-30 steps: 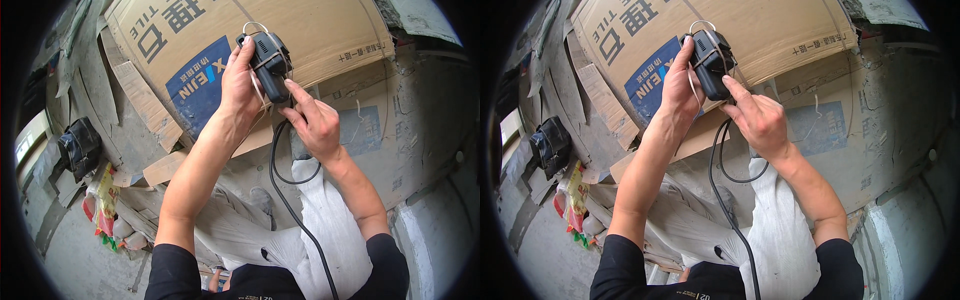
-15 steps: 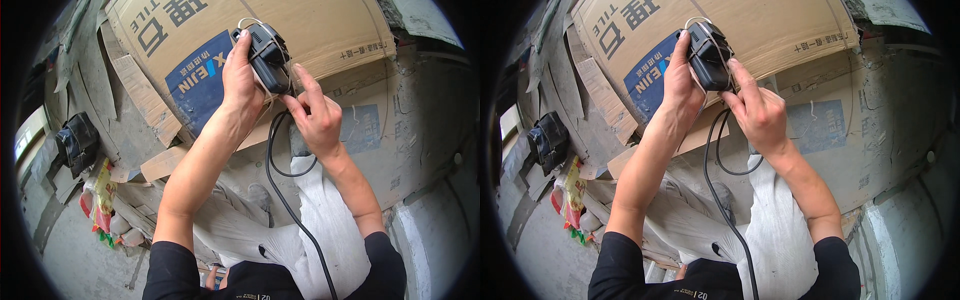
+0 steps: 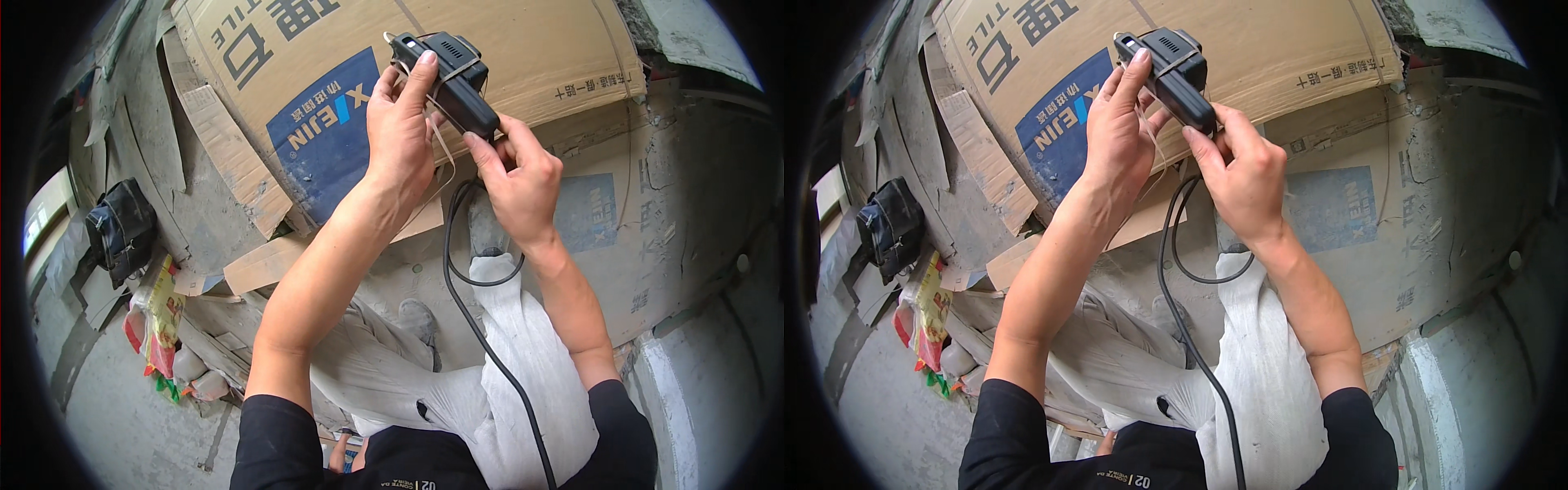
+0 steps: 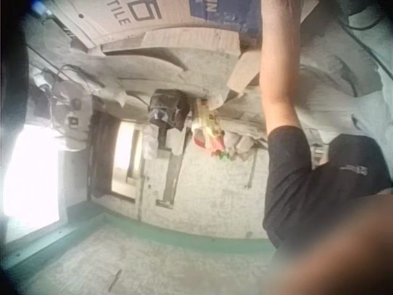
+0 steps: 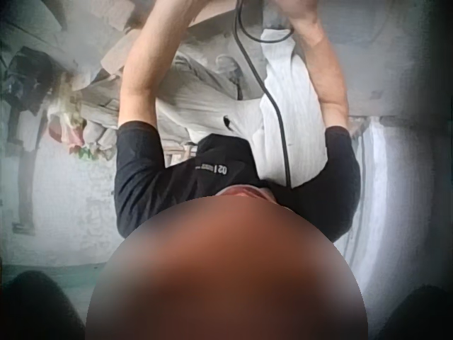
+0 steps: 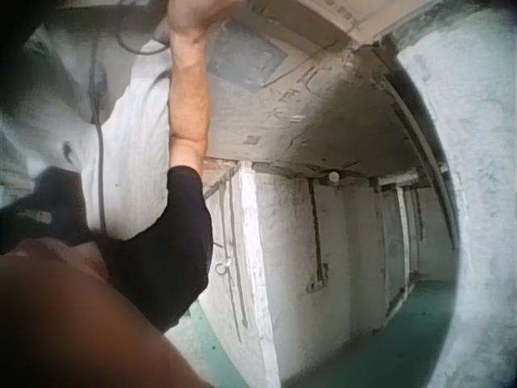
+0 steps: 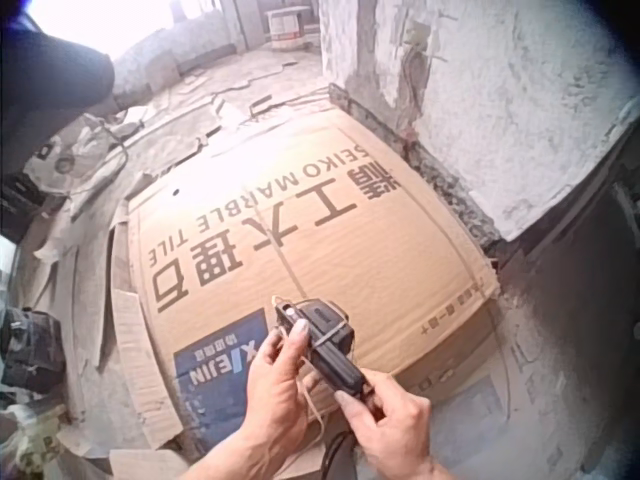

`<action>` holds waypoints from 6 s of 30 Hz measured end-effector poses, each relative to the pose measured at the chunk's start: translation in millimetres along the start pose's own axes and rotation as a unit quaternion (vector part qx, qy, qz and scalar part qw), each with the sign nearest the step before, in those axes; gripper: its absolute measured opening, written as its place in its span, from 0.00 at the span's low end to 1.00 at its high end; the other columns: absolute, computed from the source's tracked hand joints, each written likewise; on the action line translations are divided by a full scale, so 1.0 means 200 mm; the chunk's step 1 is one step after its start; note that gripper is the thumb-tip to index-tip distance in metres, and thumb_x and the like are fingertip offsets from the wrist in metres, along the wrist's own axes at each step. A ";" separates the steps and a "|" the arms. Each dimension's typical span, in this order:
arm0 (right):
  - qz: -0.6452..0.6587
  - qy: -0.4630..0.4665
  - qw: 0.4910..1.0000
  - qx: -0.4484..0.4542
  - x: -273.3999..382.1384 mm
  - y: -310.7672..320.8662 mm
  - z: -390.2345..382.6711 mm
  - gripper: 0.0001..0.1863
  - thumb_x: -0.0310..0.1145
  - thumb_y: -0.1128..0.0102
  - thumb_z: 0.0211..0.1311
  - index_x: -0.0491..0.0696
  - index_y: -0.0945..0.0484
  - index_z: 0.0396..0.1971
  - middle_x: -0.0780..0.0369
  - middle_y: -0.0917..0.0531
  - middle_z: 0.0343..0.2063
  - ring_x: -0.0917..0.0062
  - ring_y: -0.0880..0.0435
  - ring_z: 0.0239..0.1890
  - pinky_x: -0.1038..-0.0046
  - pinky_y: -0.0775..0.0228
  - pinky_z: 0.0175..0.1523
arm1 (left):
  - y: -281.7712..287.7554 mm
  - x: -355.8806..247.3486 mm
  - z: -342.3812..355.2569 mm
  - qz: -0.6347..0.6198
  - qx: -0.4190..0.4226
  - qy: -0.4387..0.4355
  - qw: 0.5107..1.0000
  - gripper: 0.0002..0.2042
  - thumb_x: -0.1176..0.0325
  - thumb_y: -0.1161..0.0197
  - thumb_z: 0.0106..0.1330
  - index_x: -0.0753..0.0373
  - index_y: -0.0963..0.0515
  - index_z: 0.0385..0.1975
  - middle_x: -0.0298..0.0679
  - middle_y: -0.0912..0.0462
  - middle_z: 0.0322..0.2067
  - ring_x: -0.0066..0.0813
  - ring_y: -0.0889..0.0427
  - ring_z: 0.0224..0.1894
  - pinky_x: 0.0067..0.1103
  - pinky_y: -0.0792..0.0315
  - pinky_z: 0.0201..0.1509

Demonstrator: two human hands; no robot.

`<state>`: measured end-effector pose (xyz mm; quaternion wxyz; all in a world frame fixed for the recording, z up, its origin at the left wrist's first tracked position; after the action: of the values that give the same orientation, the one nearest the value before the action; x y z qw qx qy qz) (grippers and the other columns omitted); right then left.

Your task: Repairing a small electronic device by tightening screws and securing wires.

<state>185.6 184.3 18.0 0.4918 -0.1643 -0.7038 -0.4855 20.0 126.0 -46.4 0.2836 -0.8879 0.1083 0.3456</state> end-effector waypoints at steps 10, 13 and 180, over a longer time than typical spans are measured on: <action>0.157 -0.117 0.979 -0.049 -0.16 -0.03 0.05 0.13 0.34 0.22 0.80 0.38 0.11 0.48 0.66 0.13 0.19 0.89 0.20 0.21 0.76 0.30 0.29 | 0.03 0.07 -0.10 0.099 0.014 -0.010 0.995 0.16 0.67 0.23 0.82 0.70 0.18 0.59 0.39 0.11 0.51 0.26 0.10 0.53 0.27 0.11 0.65; 0.163 -0.121 0.978 -0.047 -0.15 -0.06 0.04 0.12 0.34 0.22 0.80 0.38 0.11 0.47 0.66 0.13 0.19 0.89 0.20 0.21 0.75 0.29 0.29 | 0.06 0.07 -0.13 0.128 0.018 -0.001 0.992 0.14 0.65 0.25 0.84 0.70 0.16 0.55 0.39 0.11 0.50 0.27 0.09 0.53 0.27 0.09 0.63; 0.270 -0.170 0.948 -0.003 -0.55 0.09 -0.05 0.15 0.34 0.23 0.81 0.38 0.12 0.53 0.62 0.07 0.44 0.83 0.10 0.46 0.75 0.14 0.54 | -0.03 0.11 -0.14 0.446 0.100 -0.205 0.866 0.33 0.52 0.22 0.78 0.68 0.22 0.74 0.53 0.13 0.64 0.47 0.12 0.67 0.38 0.17 0.69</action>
<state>255.0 210.9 -65.5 0.4769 -0.4300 -0.7048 -0.3015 54.7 115.1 -40.9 0.2022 -0.6212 0.4658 0.5969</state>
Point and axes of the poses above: each hand's wrist, its own z-axis towards the middle knuckle, its own y-axis out of the back of the hand, x = y × z, the point moved 7 cm from there along z, towards the middle knuckle
